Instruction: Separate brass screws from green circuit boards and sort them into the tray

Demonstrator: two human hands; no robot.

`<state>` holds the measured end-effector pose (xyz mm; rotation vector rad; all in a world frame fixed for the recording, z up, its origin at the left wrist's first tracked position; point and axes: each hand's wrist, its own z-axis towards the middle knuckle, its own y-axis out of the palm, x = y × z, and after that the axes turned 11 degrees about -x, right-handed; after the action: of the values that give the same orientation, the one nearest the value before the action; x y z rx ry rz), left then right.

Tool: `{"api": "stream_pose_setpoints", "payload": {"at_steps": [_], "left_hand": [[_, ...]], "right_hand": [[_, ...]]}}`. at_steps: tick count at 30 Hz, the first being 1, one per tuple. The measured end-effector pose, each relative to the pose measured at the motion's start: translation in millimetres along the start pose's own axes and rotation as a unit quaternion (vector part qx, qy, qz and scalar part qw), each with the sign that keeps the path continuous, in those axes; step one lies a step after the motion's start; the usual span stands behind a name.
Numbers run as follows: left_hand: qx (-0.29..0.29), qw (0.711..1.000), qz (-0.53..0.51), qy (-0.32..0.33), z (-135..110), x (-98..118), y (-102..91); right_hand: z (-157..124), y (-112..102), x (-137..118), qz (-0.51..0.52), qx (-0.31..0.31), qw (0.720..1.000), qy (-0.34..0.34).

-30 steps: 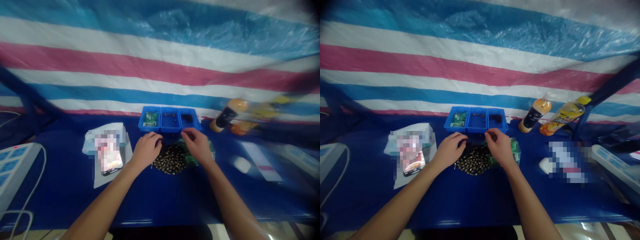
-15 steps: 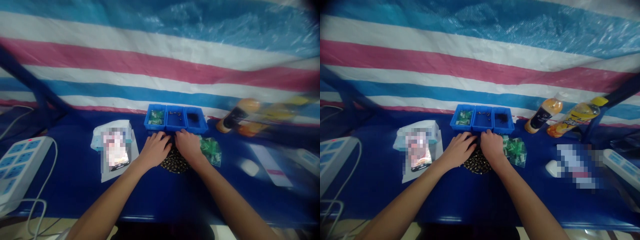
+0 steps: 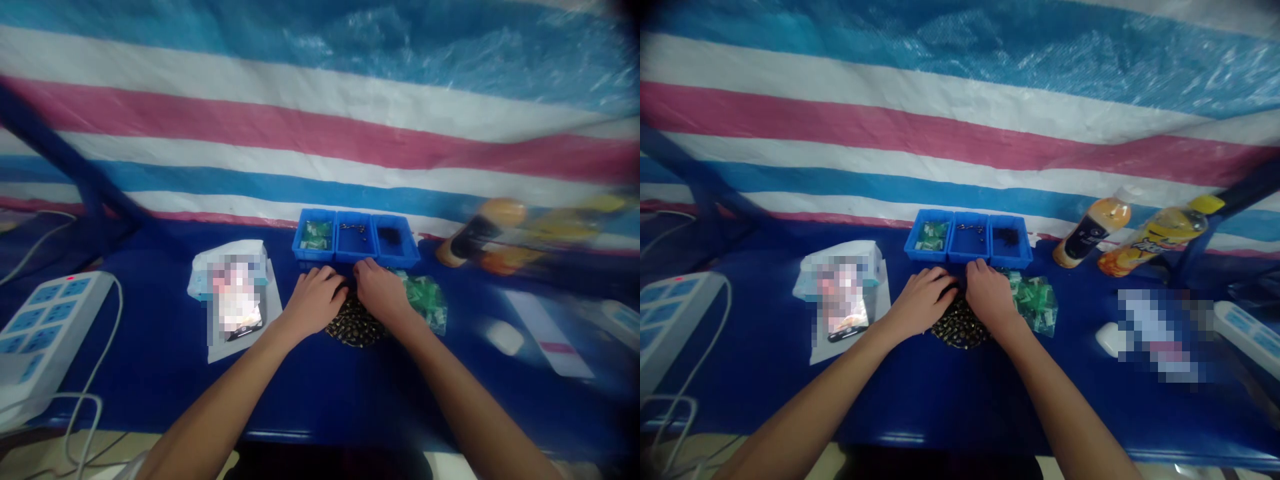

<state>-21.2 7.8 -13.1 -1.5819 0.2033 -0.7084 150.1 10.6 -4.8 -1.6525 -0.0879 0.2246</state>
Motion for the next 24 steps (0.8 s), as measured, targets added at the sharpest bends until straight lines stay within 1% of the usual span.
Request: {"api": "stream_pose_setpoints", "payload": {"at_steps": [2,3,5,7,9,12,14,17,20,24], "left_hand": [[0.034,0.999,-0.026,-0.021,2,1,-2.4],[0.049,0.998,-0.044,-0.026,2,2,-4.2],[0.067,0.994,-0.082,-0.023,2,4,-8.2],[0.065,0.992,-0.111,-0.008,2,6,-11.5],[0.051,0.991,-0.126,0.009,1,8,-13.1],[0.027,0.988,-0.151,0.032,2,9,-12.4],[0.022,0.984,-0.174,0.038,3,9,-11.4],[0.034,0.977,-0.209,0.034,4,9,-11.5],[0.051,0.970,-0.237,0.029,4,10,-13.9],[0.064,0.963,-0.261,0.036,3,11,-16.7]], "right_hand": [[-5,-3,6,0.080,0.018,0.996,-0.039],[-8,-4,9,0.128,0.031,0.989,-0.068],[-14,-5,14,0.226,0.056,0.965,-0.124],[-19,-3,17,0.309,0.072,0.938,-0.140],[-22,-2,18,0.363,0.076,0.919,-0.134],[-24,-3,18,0.405,0.068,0.904,-0.118],[-25,-7,18,0.432,0.058,0.893,-0.111],[-27,-11,17,0.462,0.042,0.881,-0.093],[-28,-12,17,0.466,0.030,0.882,-0.068],[-27,-9,16,0.478,0.011,0.875,-0.071]]}}
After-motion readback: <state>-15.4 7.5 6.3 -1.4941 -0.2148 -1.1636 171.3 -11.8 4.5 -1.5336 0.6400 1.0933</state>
